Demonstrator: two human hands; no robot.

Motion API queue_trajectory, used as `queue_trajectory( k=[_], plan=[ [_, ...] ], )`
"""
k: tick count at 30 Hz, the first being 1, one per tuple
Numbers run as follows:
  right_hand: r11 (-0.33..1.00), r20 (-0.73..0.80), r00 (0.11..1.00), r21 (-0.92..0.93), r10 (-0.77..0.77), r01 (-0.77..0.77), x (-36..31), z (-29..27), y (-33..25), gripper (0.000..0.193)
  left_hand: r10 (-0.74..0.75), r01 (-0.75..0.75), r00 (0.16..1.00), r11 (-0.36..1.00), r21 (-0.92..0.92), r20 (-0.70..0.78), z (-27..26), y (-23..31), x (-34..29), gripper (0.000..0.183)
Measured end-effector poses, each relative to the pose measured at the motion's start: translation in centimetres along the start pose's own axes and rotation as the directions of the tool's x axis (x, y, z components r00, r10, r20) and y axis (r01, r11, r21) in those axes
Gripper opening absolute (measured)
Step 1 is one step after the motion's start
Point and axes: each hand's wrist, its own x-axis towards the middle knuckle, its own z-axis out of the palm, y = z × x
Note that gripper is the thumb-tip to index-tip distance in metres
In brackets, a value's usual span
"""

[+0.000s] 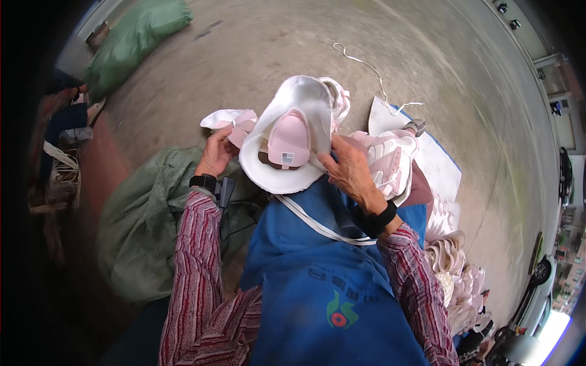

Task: The recorder is lacing and cleaning a series of pink and white athletic shoes while sitting on the ground in an outdoor street area.

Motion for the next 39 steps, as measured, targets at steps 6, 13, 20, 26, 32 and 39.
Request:
queue_trajectory(
  k=[6,13,20,26,32,39],
  plan=[
    [0.885,-0.027,0.891,-0.131,-0.453,0.446,-1.7,1.6,-0.3,0.038,0.064,-0.041,0.963,0.995,-0.094,0.260,0.7,3.0,-0.6,0.053],
    [0.826,0.152,0.856,-0.225,-0.495,0.517,-2.9,0.8,-1.6,0.040,0.233,-0.271,0.963,0.816,0.511,0.138,3.9,5.6,0.9,0.033],
    [0.783,0.151,0.797,-0.153,-0.585,0.603,-3.4,0.8,-1.8,0.032,0.155,-0.060,0.987,0.558,0.827,-0.033,6.3,8.1,3.2,0.041],
    [0.833,0.109,0.855,-0.191,-0.508,0.519,-3.1,1.7,-1.2,0.037,0.209,-0.240,0.964,0.421,0.875,0.164,13.3,9.7,-2.6,0.038],
    [0.913,-0.044,0.925,-0.186,-0.377,0.363,-2.0,2.8,-0.9,0.043,0.357,-0.572,0.761,-0.024,0.820,0.541,13.0,8.5,-6.7,0.038],
    [0.953,-0.008,0.960,-0.128,-0.279,0.276,-1.1,3.9,-1.0,0.045,0.480,-0.635,0.739,0.259,0.728,0.474,11.9,9.1,-9.1,0.029]
  ],
)
